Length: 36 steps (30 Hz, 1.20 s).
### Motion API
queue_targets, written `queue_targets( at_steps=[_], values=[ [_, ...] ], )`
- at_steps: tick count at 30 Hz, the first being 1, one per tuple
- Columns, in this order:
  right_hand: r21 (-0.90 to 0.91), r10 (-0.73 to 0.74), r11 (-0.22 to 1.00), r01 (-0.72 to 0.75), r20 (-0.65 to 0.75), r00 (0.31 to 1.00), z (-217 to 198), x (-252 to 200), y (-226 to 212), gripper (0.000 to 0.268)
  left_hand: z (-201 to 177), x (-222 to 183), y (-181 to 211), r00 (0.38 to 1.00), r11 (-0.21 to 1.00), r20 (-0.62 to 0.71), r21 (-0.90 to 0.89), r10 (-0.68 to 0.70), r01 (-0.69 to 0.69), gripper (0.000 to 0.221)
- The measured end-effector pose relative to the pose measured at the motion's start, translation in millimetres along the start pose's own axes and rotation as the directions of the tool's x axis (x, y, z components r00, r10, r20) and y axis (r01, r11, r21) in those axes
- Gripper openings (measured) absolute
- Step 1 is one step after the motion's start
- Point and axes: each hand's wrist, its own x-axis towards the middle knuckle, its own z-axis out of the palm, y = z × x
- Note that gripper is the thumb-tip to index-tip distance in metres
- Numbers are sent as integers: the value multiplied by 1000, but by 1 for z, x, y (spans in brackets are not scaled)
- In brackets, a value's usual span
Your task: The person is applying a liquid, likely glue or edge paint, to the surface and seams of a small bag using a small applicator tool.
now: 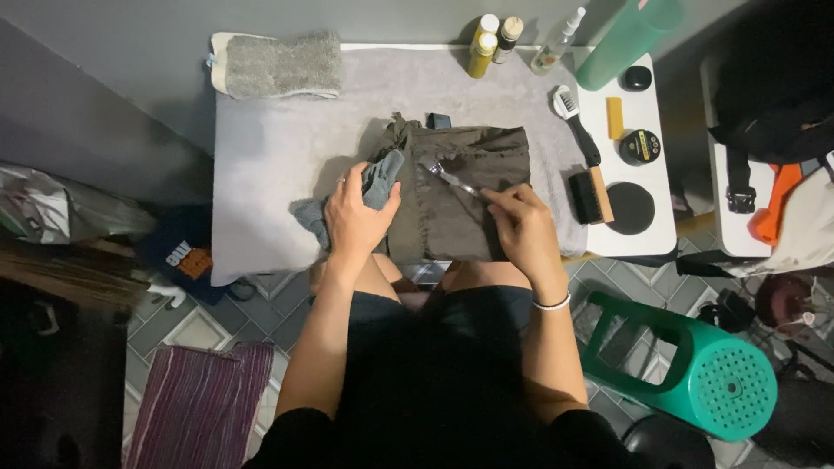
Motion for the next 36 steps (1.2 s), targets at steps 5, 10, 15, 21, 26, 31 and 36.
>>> queue_targets(
  at_steps=[5, 10, 15, 21, 26, 31, 36],
  values=[
    [-36, -6, 999, 4, -74, 997, 0, -3, -3, 24, 0, 0, 1, 1000, 1000, -10, -9, -17, 17, 51],
    [-45, -12, 999, 6, -130, 991, 0, -5, -5, 23, 8, -3, -5, 999, 1000, -43, 10, -13, 13, 52],
    [-42, 21, 999, -28, -162, 987, 7, -10, 4, 25, 8, -3, -4, 999, 999, -48, 42, -22, 24, 53],
    [24, 50, 999, -47, -179, 982, 6, -10, 6, 25, 7, -3, -2, 999, 998, -45, 55, -23, 25, 50],
    [9, 39, 999, -38, -103, 994, 0, -9, 4, 25, 8, -5, -4, 998, 999, -63, 53, -10, 13, 48],
    [1, 25, 1000, -25, -74, 997, 2, -7, 6, 25, 15, -5, -10, 997, 996, -71, 83, -20, 25, 51],
    [-47, 24, 999, -28, -81, 996, 3, -6, -5, 25, 10, -5, -6, 995, 999, -95, 52, 17, -12, 49]
  ],
)
